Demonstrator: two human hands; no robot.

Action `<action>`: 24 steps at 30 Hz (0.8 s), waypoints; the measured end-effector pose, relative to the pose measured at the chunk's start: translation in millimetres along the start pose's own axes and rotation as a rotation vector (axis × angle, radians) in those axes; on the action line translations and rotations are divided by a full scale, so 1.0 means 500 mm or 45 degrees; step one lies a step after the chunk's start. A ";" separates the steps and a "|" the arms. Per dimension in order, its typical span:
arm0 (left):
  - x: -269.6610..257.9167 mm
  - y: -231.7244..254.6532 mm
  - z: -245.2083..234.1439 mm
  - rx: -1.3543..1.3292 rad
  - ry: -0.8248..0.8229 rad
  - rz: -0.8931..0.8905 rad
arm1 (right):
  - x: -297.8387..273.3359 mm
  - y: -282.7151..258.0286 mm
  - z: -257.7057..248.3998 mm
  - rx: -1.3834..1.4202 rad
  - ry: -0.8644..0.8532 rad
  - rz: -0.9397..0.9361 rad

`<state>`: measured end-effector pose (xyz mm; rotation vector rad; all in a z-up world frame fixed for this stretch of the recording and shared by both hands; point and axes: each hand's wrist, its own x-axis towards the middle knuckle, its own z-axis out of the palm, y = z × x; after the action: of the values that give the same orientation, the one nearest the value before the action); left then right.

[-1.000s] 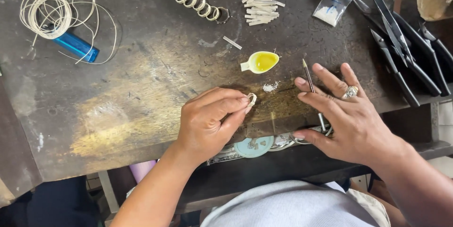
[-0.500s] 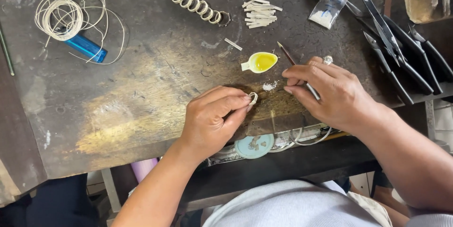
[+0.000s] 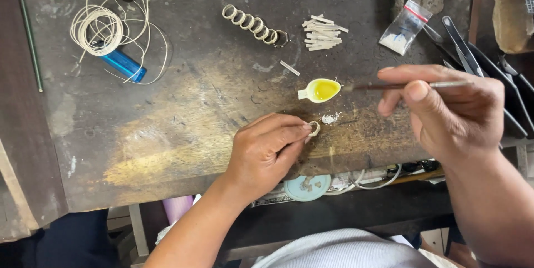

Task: Applying a white paste or powder to a small jewelry component using a fine-tipped applicator tool.

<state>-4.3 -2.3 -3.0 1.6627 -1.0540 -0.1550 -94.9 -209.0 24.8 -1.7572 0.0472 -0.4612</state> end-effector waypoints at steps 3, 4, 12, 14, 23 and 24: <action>0.004 -0.005 0.002 0.028 0.012 0.015 | -0.002 0.026 0.009 0.271 0.102 0.237; 0.006 -0.006 0.003 0.040 0.021 0.028 | 0.000 0.030 0.015 0.273 0.104 0.382; 0.008 -0.005 -0.002 0.027 -0.039 0.023 | 0.011 0.015 0.042 -0.326 0.194 0.095; 0.009 -0.005 -0.002 -0.004 -0.043 0.020 | 0.013 0.014 0.044 -0.373 0.217 0.102; 0.009 -0.003 -0.004 -0.040 -0.033 0.005 | 0.016 0.013 0.051 -0.525 0.213 0.086; 0.008 -0.004 -0.003 -0.037 -0.030 0.008 | 0.017 0.014 0.051 -0.562 0.201 0.055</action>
<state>0.2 -4.1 -2.5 1.6349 -1.0701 -0.1851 -77.3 -189.4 16.3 -2.1418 0.3188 -0.5892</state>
